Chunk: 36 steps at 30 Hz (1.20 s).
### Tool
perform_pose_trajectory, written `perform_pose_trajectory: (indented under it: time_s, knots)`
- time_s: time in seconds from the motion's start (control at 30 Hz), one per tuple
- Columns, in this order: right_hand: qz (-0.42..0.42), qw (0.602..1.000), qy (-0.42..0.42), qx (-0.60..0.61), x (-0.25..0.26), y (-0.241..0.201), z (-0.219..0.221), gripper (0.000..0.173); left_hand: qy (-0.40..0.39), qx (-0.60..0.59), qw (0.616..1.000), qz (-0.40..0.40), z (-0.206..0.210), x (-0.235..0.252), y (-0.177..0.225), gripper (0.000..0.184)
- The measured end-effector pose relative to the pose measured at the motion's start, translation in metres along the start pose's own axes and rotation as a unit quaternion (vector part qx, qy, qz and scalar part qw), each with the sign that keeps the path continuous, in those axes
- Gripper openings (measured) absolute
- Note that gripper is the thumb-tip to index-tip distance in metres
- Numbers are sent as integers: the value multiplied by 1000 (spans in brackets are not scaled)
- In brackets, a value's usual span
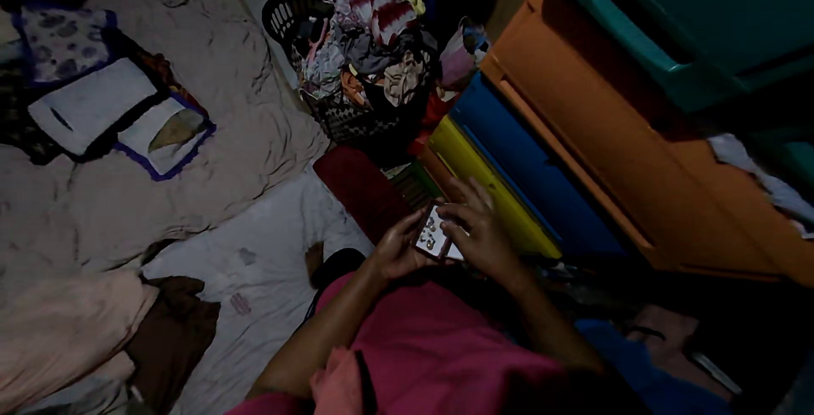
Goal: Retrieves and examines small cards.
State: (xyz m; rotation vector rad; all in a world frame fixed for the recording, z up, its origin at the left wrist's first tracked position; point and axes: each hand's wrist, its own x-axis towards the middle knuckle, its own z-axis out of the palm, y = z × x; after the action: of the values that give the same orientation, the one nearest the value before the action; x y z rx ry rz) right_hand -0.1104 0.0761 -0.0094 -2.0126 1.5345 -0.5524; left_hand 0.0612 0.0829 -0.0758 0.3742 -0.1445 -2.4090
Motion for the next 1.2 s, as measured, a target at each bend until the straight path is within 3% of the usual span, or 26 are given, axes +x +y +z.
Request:
perform_pose_trajectory:
  time_s: [0.13,0.23,0.5,0.67,0.97,1.2]
  knots:
    - [-97,994,13,-56,-4,2,1,16,-1,-4,1000,4,1,-1,0,50]
    - [-134,987,-26,-83,-6,2,1,18,21,-8,1000,2,1,-1,-1,48]
    - [-97,985,-83,-114,-7,-3,6,25,46,-49,998,3,5,-3,-2,38]
    - [-74,982,-109,-133,-6,-12,4,17,33,-35,999,8,6,-3,-3,40]
    - [-88,984,-33,-154,-6,-6,11,18,18,-37,999,1,-1,-2,-3,46]
    - [-68,986,-51,-145,-4,-7,6,29,26,-36,999,8,-2,-1,-2,46]
